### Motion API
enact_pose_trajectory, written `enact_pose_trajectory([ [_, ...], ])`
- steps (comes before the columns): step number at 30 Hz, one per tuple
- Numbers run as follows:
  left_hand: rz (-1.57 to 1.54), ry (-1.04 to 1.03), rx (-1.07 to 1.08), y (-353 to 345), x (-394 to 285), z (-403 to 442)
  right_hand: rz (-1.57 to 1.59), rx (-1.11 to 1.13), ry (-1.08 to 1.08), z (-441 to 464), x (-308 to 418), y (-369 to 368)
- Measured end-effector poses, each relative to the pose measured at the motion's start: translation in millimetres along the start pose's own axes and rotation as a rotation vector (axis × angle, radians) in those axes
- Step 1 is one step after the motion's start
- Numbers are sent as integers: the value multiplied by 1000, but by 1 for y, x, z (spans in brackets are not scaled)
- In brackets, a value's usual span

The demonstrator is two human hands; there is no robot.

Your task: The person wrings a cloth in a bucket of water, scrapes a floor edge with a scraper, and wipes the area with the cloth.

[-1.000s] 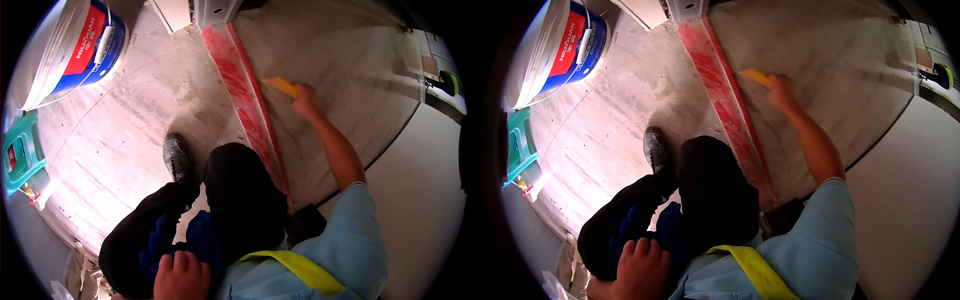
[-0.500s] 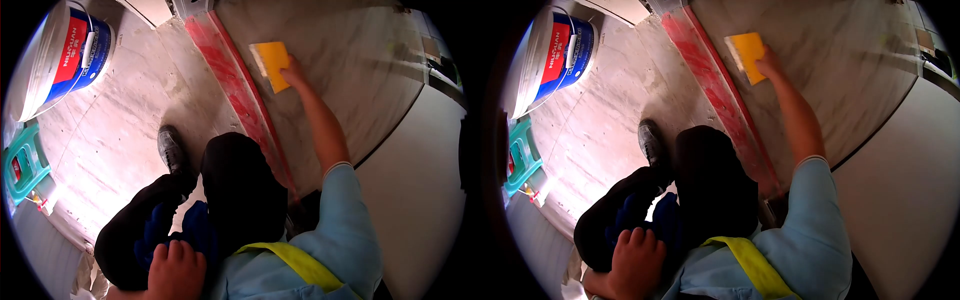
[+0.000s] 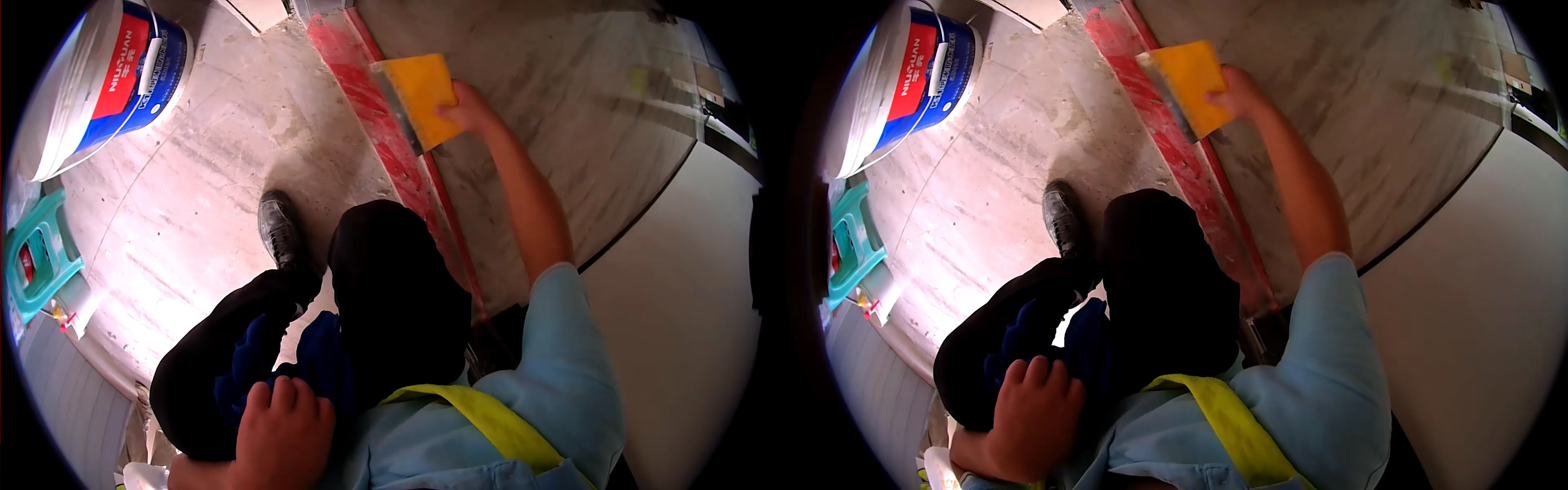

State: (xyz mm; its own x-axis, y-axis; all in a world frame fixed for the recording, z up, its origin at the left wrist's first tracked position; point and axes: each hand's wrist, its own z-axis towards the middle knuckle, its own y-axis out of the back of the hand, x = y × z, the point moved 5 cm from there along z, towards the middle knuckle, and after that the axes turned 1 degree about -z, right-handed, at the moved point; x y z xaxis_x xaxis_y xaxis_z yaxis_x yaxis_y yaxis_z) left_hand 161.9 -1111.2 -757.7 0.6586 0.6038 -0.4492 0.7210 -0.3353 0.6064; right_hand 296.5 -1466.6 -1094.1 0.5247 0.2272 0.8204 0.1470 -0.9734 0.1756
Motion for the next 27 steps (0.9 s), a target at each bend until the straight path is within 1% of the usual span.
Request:
enact_pose_trajectory([
  [3,-9,10,21,-1,0,0,-389,-259,121,-7,7,6],
  [6,-19,25,24,1,1,1,-450,-487,124,-9,0,41],
  [7,-15,26,13,-2,1,0,-528,-516,50,-10,-3,53],
  [11,-24,26,29,-2,-2,1,-643,-569,-84,1,-37,90],
  [14,-19,19,7,-3,-4,2,-632,-461,-89,20,-58,76],
  [16,-11,33,21,-4,-5,-2,-554,-311,3,51,-92,36],
  [17,-2,20,15,-3,-6,4,-547,-401,20,38,-65,25],
  [18,5,17,33,3,-8,7,-548,-397,-1,24,-51,18],
  [20,17,40,69,17,-13,6,-706,-327,30,-11,-14,-7],
  [23,-15,46,102,13,-14,6,-542,-171,142,-65,22,-18],
  [24,-28,52,115,13,-14,6,-446,-296,122,-70,15,-4],
  [26,-38,53,117,17,-14,6,-240,-538,66,-89,-30,26],
  [27,-40,53,112,18,-14,6,-268,-656,6,-99,-51,53],
])
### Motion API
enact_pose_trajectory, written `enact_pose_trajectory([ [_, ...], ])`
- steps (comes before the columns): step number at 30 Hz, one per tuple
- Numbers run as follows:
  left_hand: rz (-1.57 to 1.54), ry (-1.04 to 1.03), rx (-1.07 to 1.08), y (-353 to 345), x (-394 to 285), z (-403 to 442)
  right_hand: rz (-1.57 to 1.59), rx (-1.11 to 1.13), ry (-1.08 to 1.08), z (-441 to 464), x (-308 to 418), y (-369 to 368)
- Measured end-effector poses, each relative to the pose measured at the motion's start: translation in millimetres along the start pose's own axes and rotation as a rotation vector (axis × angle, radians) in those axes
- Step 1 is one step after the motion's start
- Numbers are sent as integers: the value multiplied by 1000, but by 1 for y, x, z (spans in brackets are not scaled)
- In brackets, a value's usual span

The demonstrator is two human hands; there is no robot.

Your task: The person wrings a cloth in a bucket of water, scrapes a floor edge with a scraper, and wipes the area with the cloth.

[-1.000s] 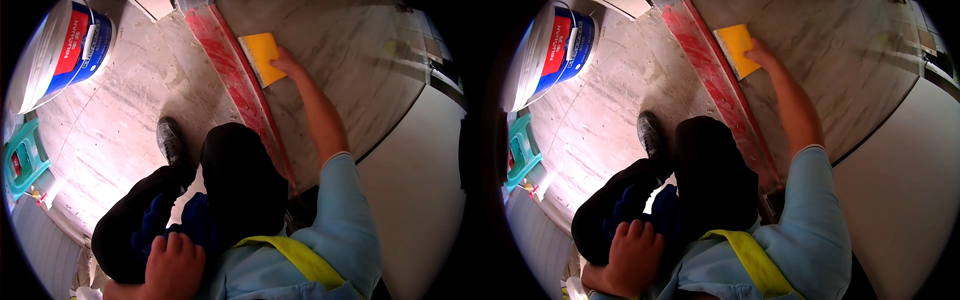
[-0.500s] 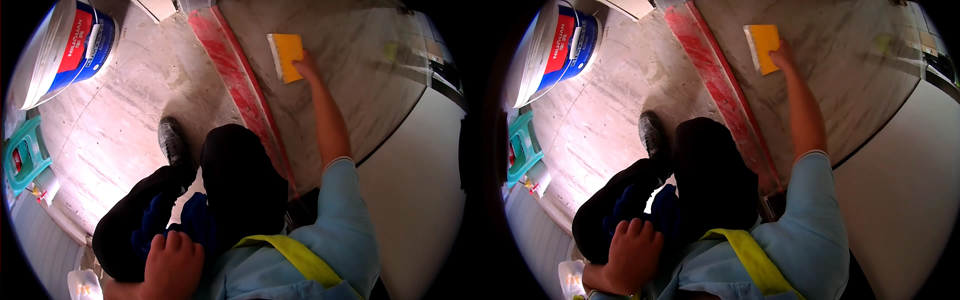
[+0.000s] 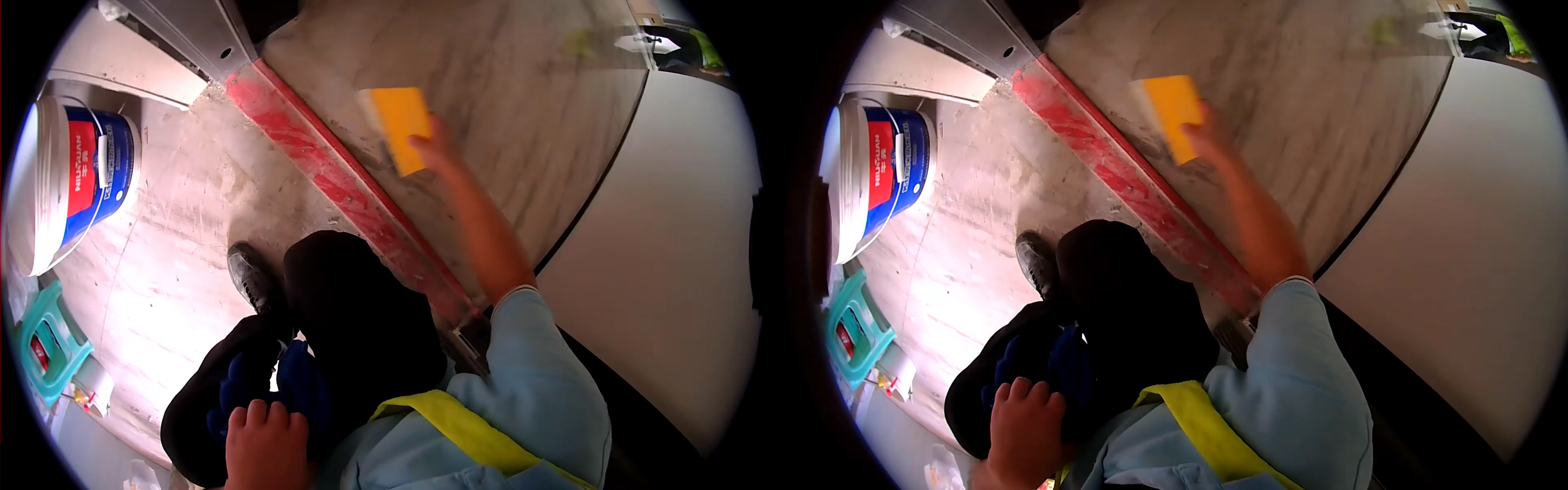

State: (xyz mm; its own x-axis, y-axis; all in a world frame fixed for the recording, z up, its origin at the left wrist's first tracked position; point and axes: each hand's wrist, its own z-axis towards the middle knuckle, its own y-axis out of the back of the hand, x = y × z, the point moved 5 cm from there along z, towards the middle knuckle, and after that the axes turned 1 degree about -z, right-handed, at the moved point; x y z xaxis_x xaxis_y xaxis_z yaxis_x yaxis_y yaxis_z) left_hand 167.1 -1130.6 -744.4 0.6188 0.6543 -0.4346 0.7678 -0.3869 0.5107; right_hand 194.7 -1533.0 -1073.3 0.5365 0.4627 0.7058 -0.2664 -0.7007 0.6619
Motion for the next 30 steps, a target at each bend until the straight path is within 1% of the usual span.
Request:
enact_pose_trajectory([
  [1,-3,-2,1,0,-1,0,-48,-109,-64,10,-37,27],
  [2,-7,-4,6,-1,-2,1,-42,-245,-18,21,-89,54],
  [3,-14,-5,11,-3,-2,1,-80,-246,-92,14,-85,89],
  [4,-9,-8,13,-4,-3,2,-234,-349,-133,18,-113,119],
  [6,-1,-12,19,-5,-5,4,-521,-480,-266,15,-128,167],
  [9,10,-5,56,-4,-7,8,-601,-467,-329,21,-151,195],
  [12,27,-11,74,-2,-12,13,-688,-342,-266,33,-162,162],
  [14,40,-14,78,-1,-13,14,-625,-284,-191,25,-137,117],
  [15,46,-15,78,0,-14,14,-633,-205,-193,9,-100,91],
  [17,35,-31,51,3,-16,15,-563,-229,22,-25,-82,30],
  [18,30,-40,38,5,-17,15,-597,-101,-29,-41,-55,14],
  [19,33,-22,112,6,-18,16,-629,24,-77,-49,-30,9],
  [21,38,18,252,8,-19,18,-589,-19,-56,-48,-35,5],
  [22,50,-9,150,10,-21,19,-567,-41,-45,-48,-35,4],
  [24,78,-71,-47,7,-25,19,-610,66,-81,-54,-13,-5],
  [25,79,-34,-74,6,-24,17,-635,114,-102,-59,0,-13],
  [27,90,4,-135,8,-23,20,-326,207,12,-69,7,-54],
  [29,52,29,-247,17,-21,22,-93,185,64,-76,71,-48],
  [30,29,53,-302,20,-21,22,23,23,111,-80,105,-32],
])
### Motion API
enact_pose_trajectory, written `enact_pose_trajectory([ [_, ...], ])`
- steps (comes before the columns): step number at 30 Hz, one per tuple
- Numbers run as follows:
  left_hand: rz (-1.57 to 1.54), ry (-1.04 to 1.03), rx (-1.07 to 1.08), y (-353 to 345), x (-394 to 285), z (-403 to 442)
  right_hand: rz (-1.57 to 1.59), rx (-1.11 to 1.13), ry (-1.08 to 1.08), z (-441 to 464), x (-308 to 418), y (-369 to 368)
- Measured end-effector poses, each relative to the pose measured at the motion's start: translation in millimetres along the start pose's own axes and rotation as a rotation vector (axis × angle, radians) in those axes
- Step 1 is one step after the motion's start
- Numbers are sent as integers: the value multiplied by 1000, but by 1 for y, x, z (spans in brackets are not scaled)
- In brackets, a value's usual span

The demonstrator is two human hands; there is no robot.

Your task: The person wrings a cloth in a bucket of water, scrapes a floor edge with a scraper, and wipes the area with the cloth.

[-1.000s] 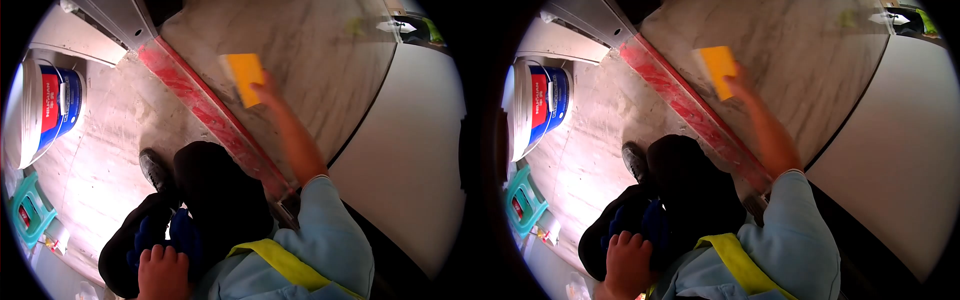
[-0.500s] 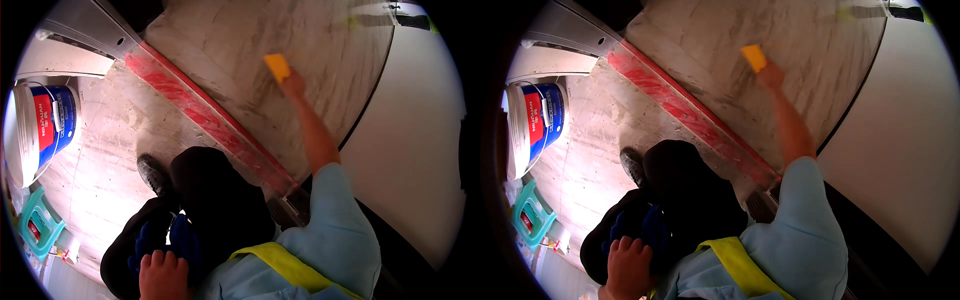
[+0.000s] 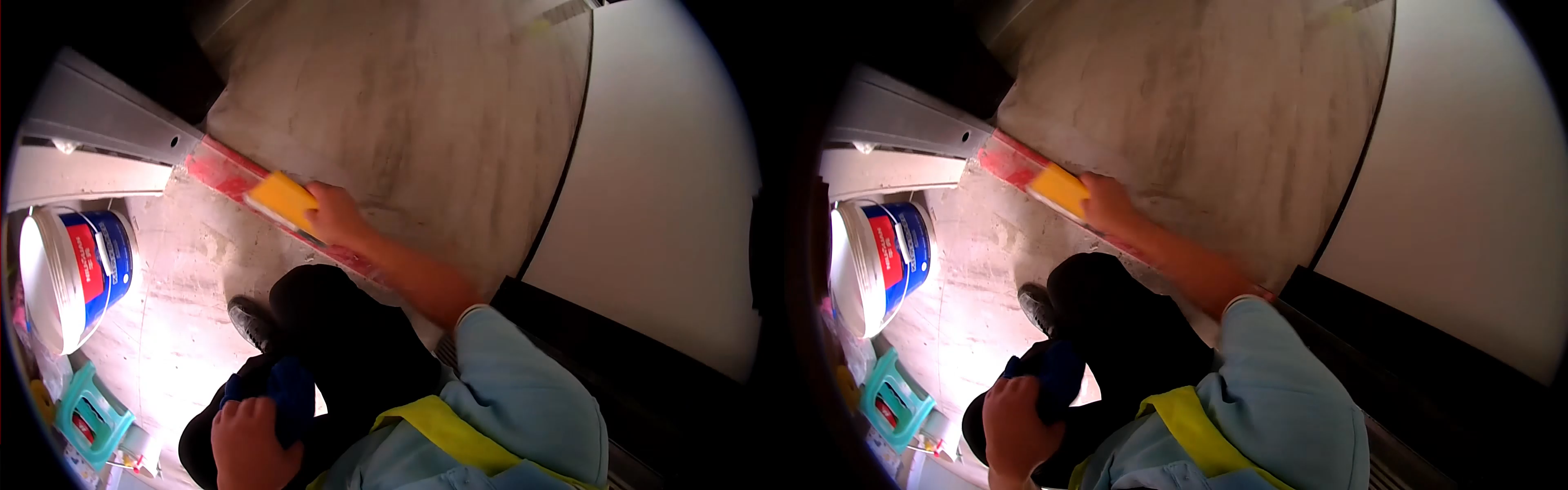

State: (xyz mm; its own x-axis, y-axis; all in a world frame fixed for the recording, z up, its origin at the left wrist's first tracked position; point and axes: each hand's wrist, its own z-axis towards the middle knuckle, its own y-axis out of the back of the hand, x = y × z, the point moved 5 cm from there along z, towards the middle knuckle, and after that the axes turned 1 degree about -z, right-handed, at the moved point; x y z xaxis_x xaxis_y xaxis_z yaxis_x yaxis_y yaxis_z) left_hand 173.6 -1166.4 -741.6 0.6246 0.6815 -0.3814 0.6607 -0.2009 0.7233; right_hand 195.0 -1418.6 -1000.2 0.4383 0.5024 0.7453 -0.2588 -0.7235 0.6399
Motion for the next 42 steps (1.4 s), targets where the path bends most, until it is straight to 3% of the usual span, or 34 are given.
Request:
enact_pose_trajectory([
  [1,-80,93,-77,5,1,2,108,-163,56,-2,33,16],
  [3,-244,273,-230,15,1,5,539,-61,-77,-5,77,27],
  [4,-374,296,-168,14,14,8,884,36,-45,-9,96,24],
  [5,-507,464,-85,27,10,11,1226,140,-5,-16,115,23],
  [7,-605,315,-268,23,30,10,1546,178,18,-37,154,39],
  [8,-865,199,-328,23,31,15,1553,259,2,-44,169,52],
  [10,-1280,219,-459,2,65,5,1630,337,35,-60,190,66],
  [11,-1491,227,-534,0,76,4,1519,353,77,-63,194,70],
  [12,-1852,-116,-234,6,63,12,1406,369,115,-66,198,74],
  [13,-1907,-268,-125,18,43,18,1294,386,147,-68,200,73],
  [16,-1366,271,-458,11,51,7,1251,455,205,-82,199,90],
  [18,-1266,123,-421,13,48,13,1152,446,210,-102,182,94],
  [21,-1464,100,-392,11,22,30,1026,299,450,-146,157,92],
  [22,-1622,136,-384,7,10,35,1044,335,353,-151,151,91],
  [24,-1586,131,-399,4,-1,37,1075,406,161,-160,137,89],
  [25,-1567,124,-404,4,-5,39,1079,268,224,-156,119,97],
  [26,-1185,-40,-529,9,13,38,1049,217,241,-154,94,113],
  [27,-1106,-121,-675,12,30,29,1041,37,219,-153,58,127],
  [28,-820,-160,-738,17,50,16,1095,-41,-118,-158,24,166],
  [29,-934,-196,-717,22,41,18,1341,-264,-76,-159,-22,186],
  [30,-1049,-232,-695,27,33,21,1295,-494,-227,-164,-67,215],
  [31,-1560,-261,-556,32,2,36,1037,-700,-194,-172,-144,238],
  [33,-1537,-179,-488,25,19,26,423,-1069,-382,-211,-269,281],
  [35,-1540,-223,-434,23,16,25,-264,-892,-653,-251,-339,296],
  [37,-1477,-50,-556,19,24,22,-679,-473,-902,-311,-437,263],
  [39,-1461,9,-570,19,29,23,-693,-193,-1107,-332,-421,227],
  [41,-1503,-51,-479,24,33,24,-614,-193,-1087,-316,-390,204],
  [42,-1536,-63,-546,26,34,20,-568,-219,-1033,-307,-389,186],
])
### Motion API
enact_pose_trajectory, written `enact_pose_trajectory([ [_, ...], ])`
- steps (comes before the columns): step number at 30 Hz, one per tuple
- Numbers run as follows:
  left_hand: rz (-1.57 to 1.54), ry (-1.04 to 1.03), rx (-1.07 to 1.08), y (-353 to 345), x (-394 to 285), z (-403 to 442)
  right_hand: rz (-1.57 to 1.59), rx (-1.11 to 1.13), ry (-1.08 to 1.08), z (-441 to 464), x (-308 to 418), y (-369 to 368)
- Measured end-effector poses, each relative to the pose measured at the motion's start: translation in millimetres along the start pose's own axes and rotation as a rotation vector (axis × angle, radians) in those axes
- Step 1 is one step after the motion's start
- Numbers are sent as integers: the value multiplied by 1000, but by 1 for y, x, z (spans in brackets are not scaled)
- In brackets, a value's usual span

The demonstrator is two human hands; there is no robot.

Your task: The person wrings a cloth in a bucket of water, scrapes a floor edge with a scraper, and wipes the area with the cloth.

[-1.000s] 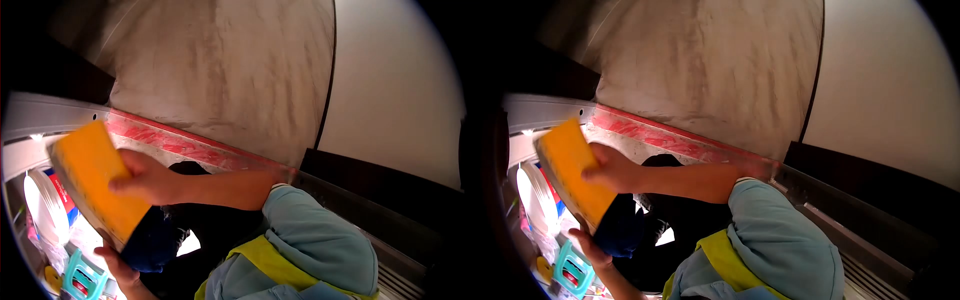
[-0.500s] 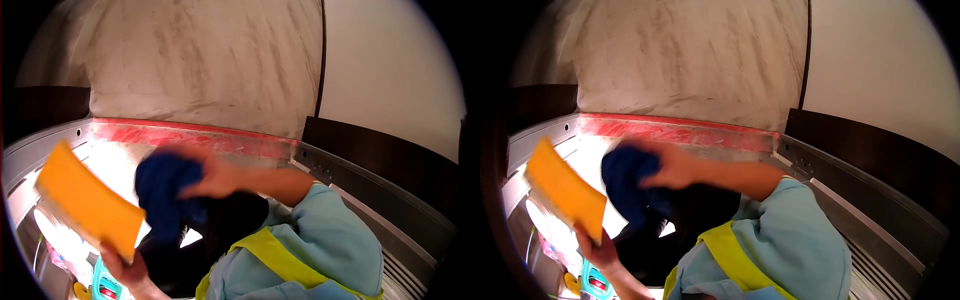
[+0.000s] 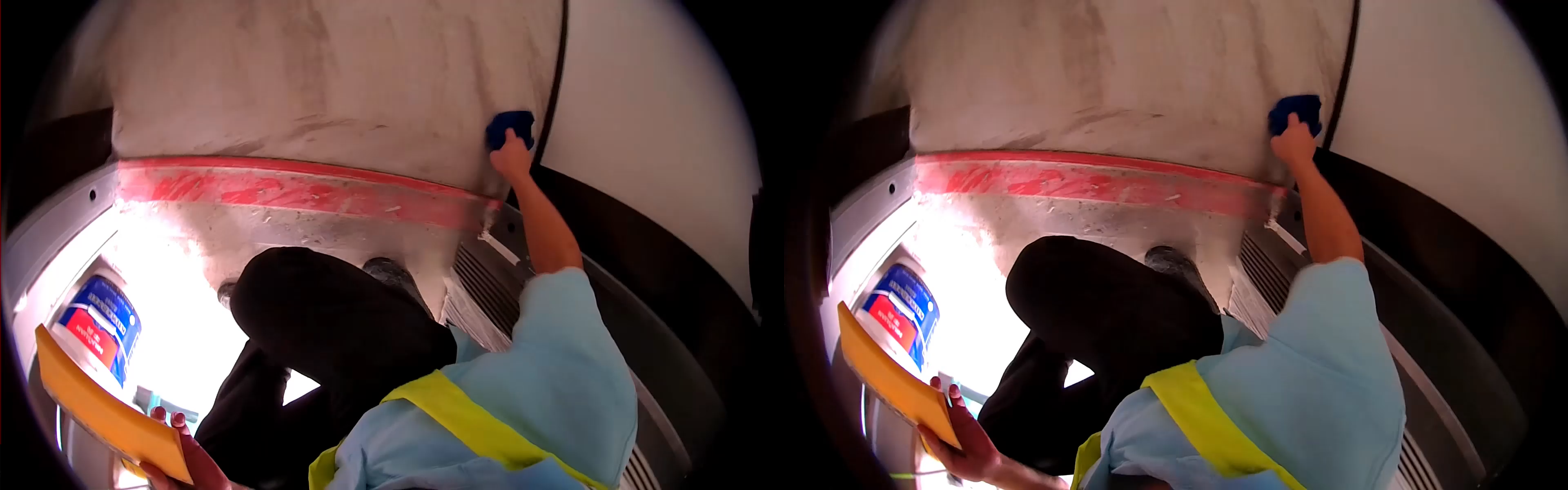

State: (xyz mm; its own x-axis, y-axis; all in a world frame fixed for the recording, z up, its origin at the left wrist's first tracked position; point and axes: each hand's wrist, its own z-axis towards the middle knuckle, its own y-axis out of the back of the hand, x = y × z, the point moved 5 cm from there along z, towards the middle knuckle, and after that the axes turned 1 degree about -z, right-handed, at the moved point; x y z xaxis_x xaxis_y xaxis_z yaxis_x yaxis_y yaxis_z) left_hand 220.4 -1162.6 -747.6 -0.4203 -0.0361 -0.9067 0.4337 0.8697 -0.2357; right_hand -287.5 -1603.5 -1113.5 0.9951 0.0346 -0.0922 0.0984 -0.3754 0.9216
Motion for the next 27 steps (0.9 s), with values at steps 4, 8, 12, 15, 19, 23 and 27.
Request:
enact_pose_trajectory([
  [4,-104,-27,57,4,-6,-8,138,128,299,-73,111,-24],
  [8,-182,-67,12,31,-18,-24,260,74,652,-128,250,-20],
  [12,-220,-162,39,30,-27,-34,233,101,876,-147,409,-17],
  [15,-286,-184,-13,58,-30,-53,273,124,996,-156,521,-19],
  [19,-176,-310,-544,51,-43,-37,747,504,807,-125,594,5],
  [23,-35,-551,-1093,85,-60,-62,930,368,828,-70,521,75],
  [27,5,-511,-1207,101,-58,-53,599,289,907,-17,415,50],
])
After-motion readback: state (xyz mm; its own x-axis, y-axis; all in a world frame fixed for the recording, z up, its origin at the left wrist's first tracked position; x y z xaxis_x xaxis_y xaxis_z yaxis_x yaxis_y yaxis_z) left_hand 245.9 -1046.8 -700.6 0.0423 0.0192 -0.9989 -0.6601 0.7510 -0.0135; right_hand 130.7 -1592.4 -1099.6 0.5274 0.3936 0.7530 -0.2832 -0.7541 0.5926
